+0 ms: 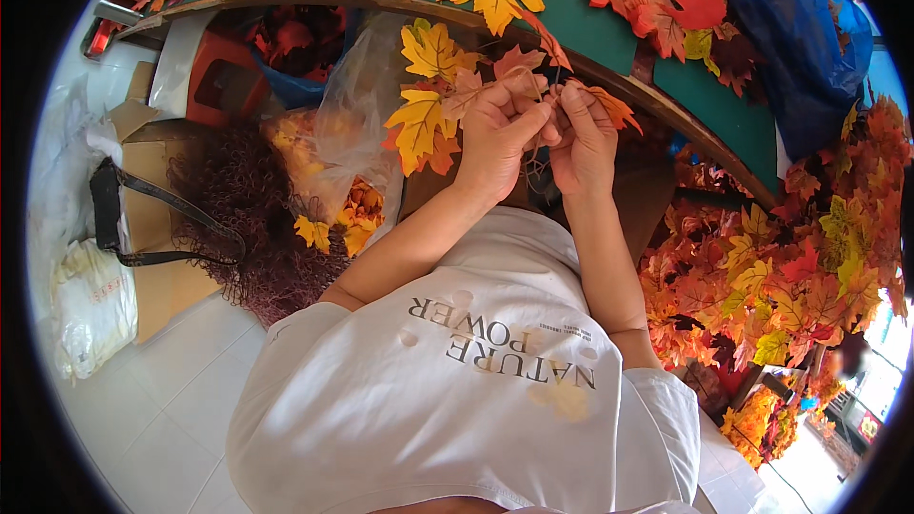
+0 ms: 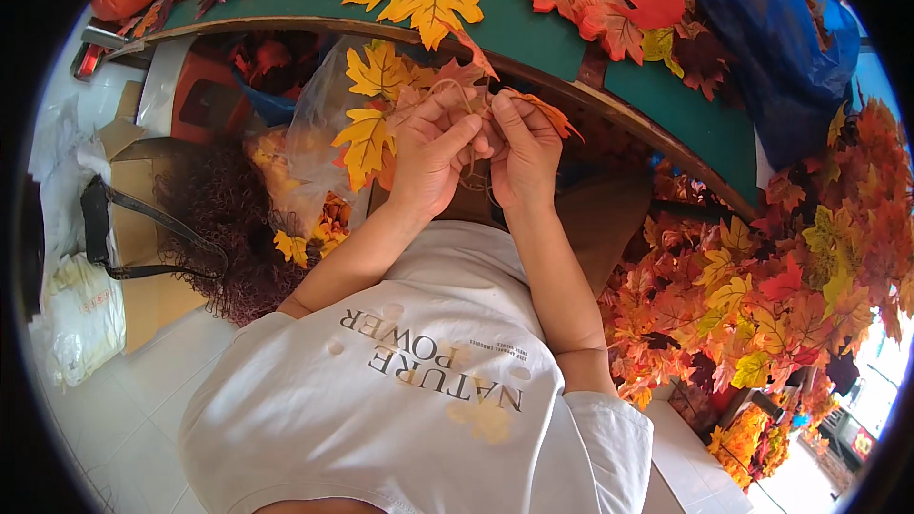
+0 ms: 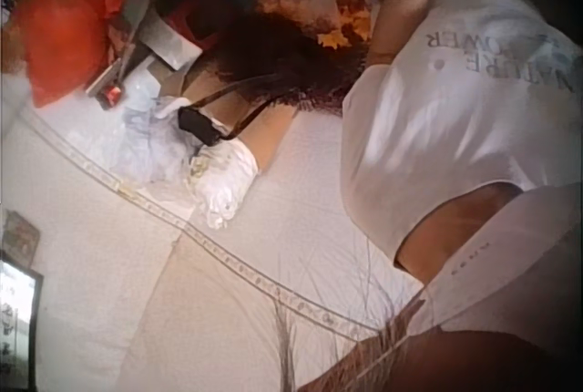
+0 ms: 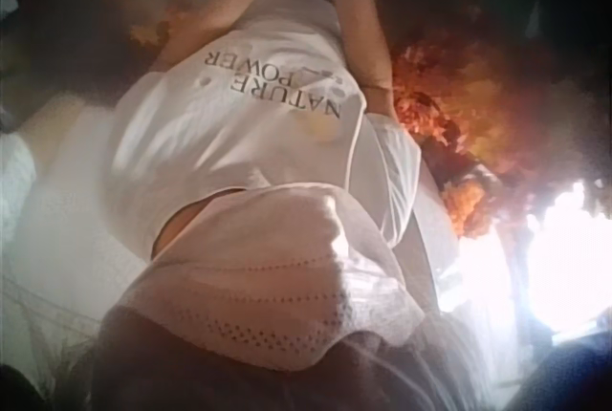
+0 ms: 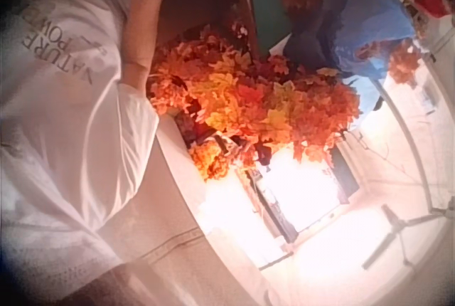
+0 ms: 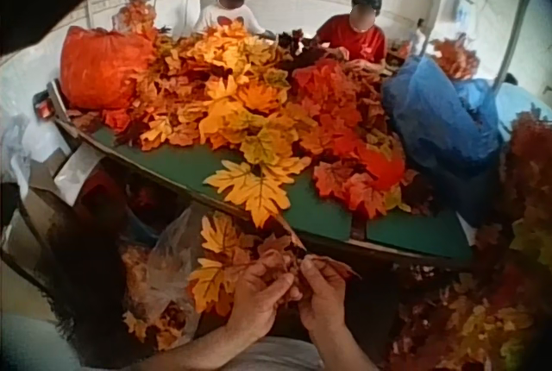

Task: Tying artificial maple leaves to a string or branch to create a decorative garland.

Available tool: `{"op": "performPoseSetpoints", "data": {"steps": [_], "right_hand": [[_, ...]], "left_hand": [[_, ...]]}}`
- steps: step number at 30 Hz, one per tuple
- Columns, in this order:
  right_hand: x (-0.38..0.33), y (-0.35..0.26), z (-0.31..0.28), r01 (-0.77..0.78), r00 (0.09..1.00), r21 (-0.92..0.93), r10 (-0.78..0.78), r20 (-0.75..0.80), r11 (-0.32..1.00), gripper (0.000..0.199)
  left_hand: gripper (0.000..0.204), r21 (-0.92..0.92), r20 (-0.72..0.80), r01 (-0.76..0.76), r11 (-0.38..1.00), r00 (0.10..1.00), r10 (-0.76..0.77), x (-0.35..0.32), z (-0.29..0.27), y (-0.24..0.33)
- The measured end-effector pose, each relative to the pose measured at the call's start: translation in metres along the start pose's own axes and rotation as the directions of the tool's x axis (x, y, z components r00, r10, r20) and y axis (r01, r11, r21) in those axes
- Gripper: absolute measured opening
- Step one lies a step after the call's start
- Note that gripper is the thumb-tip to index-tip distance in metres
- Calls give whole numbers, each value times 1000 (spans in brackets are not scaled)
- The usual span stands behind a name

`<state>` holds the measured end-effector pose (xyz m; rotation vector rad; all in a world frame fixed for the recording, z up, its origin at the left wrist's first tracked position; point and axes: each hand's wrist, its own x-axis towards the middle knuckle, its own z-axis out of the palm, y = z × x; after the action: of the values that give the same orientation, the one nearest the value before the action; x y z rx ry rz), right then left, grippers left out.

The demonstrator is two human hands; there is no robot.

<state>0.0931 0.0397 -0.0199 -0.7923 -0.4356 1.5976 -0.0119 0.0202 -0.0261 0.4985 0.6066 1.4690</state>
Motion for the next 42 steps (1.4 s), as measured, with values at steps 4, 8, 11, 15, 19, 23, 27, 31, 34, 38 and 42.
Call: {"op": "performPoseSetpoints", "data": {"steps": [4,8,11,15,19,23,27,31,34,38,42], "right_hand": [[0,3,-4,6,1000,-34,-5,14,999,11],[0,8,-10,39,999,-91,-35,41,995,9],[-1,8,-5,76,997,-141,-73,27,987,8],[3,12,-11,269,963,-287,-259,71,920,9],[-1,9,-19,381,919,-616,-354,172,689,17],[-4,4,-24,573,819,-685,-310,482,450,30],[-27,16,-18,379,924,-821,-129,359,427,21],[-15,6,-29,548,728,-781,-288,622,-300,13],[-12,-14,-20,586,681,-712,-241,691,-387,10],[30,-110,-21,467,342,-529,-407,847,-709,16],[91,-200,-40,117,244,-495,-458,855,-861,28]], "left_hand": [[26,16,-29,-3,1000,1000,3,-1,-1,0],[25,49,-41,-5,999,999,7,0,-4,-3],[23,36,-29,-23,999,999,24,0,-7,-2],[22,-1,-50,0,1000,999,0,4,-6,-6],[17,-3,-68,23,1000,997,-23,7,-15,-15],[10,-21,-21,11,1000,1000,-11,6,-12,-9],[16,-155,-218,-76,985,975,41,10,-21,-14],[18,357,-179,-104,928,968,177,7,-25,-36],[15,258,-248,-31,966,964,97,7,-37,-43],[10,33,-297,12,999,955,-1,10,-40,-35],[9,54,-361,42,998,933,-20,15,-49,-39]]}}
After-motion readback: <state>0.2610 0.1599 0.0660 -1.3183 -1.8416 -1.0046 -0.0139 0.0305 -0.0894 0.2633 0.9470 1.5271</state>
